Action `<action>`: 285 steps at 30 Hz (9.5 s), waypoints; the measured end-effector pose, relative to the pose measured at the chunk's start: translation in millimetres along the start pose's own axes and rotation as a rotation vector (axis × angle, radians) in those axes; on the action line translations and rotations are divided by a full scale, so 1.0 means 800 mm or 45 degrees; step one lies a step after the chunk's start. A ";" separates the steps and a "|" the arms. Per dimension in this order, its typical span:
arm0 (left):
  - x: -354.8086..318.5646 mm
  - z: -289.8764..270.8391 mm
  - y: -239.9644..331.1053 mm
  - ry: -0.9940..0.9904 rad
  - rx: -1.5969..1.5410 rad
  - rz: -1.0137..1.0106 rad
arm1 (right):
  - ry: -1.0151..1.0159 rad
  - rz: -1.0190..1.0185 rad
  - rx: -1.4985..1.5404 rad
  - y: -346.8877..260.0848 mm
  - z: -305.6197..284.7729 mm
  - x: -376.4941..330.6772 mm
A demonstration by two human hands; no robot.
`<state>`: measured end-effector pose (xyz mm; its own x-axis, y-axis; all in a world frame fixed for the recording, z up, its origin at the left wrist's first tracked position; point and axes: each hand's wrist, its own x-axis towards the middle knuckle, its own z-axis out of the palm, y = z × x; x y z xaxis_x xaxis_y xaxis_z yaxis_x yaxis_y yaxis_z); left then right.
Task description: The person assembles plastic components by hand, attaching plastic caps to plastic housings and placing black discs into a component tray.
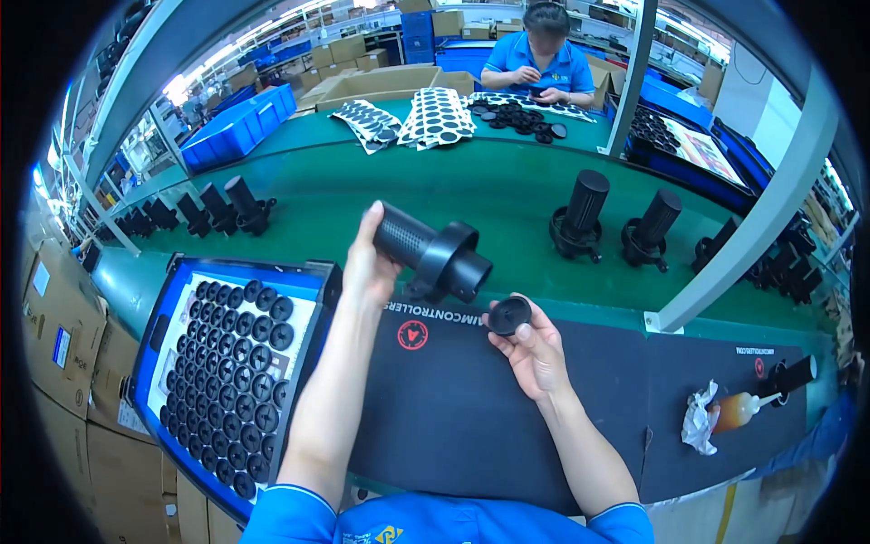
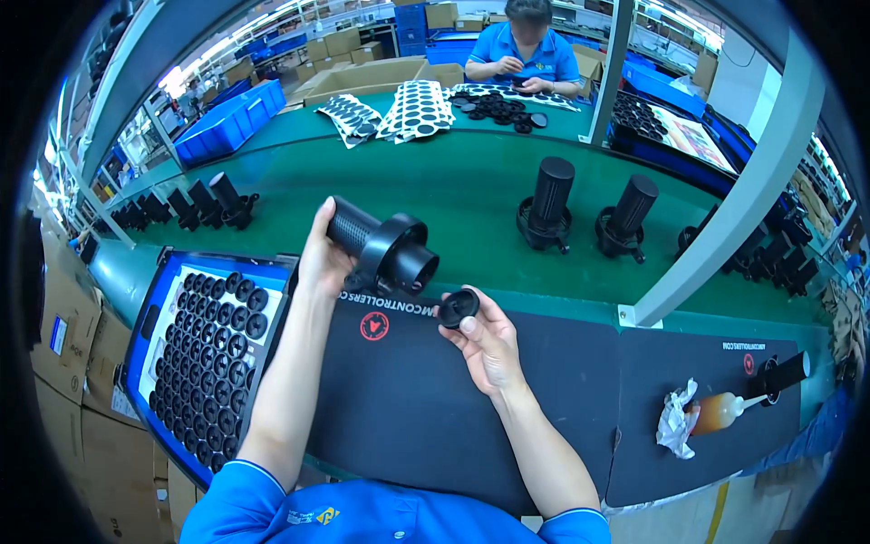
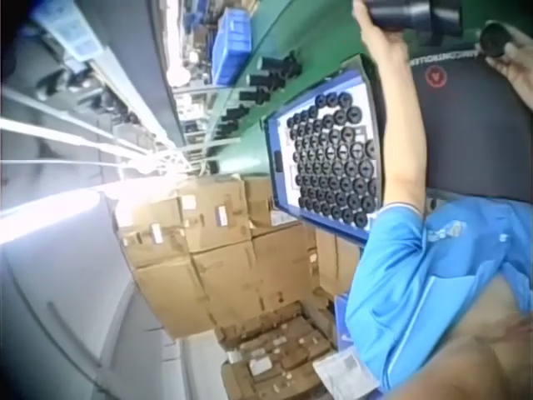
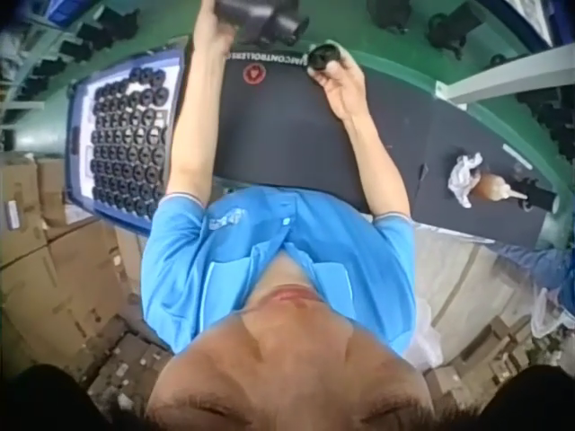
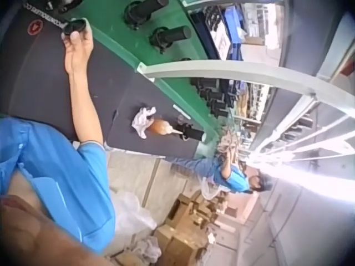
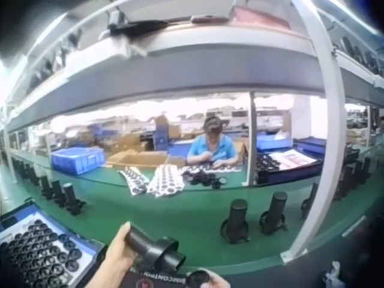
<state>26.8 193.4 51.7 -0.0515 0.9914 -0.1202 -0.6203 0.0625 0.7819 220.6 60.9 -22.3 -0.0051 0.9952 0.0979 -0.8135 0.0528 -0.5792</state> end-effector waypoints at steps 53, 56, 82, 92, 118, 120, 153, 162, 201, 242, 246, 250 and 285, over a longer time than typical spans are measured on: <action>-0.155 -0.013 0.039 0.222 1.256 1.227 | 0.386 -0.548 -0.920 -0.017 -0.054 0.009; -0.143 -0.052 -0.024 -0.103 1.622 1.028 | 0.579 -0.528 -0.828 -0.022 -0.059 0.017; 0.044 0.050 0.024 -0.575 1.781 0.940 | 0.612 -0.457 -0.774 -0.019 -0.081 0.024; -0.242 -0.273 0.247 -0.817 2.477 0.689 | 0.622 -0.349 -1.262 -0.033 -0.081 0.014; -0.243 -0.213 0.199 -1.071 2.158 0.863 | -0.441 0.608 -0.498 0.113 0.156 -0.047; -0.226 -0.190 0.185 -1.197 2.053 0.877 | -0.545 0.895 -0.329 0.138 0.167 -0.048; 0.127 -0.068 0.152 0.084 0.700 0.530 | -0.104 0.213 0.010 0.079 0.021 0.055; -0.013 -0.036 0.017 -0.106 0.020 0.084 | -0.136 -0.081 0.243 0.029 0.041 0.024; -0.057 -0.072 -0.049 0.128 -0.743 -0.184 | -0.108 -0.123 -0.551 0.024 0.022 -0.035; -0.141 -0.063 0.007 -0.125 1.459 1.071 | 0.417 -0.139 -0.657 -0.003 -0.022 -0.005; -0.113 -0.046 -0.004 -0.051 1.004 0.810 | 0.529 -0.205 -0.629 -0.019 -0.037 -0.002; -0.031 0.031 -0.040 -0.148 0.631 0.712 | 0.548 -0.271 -0.533 -0.017 -0.045 0.002; -0.160 -0.325 0.164 -0.819 2.585 0.675 | 0.435 -0.312 -1.047 0.005 -0.031 -0.005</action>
<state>-251.3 45.0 11.0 0.5684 0.8182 0.0868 0.8100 -0.5750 0.1153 232.1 59.3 -45.0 0.3911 0.9118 0.1254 -0.0992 0.1773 -0.9792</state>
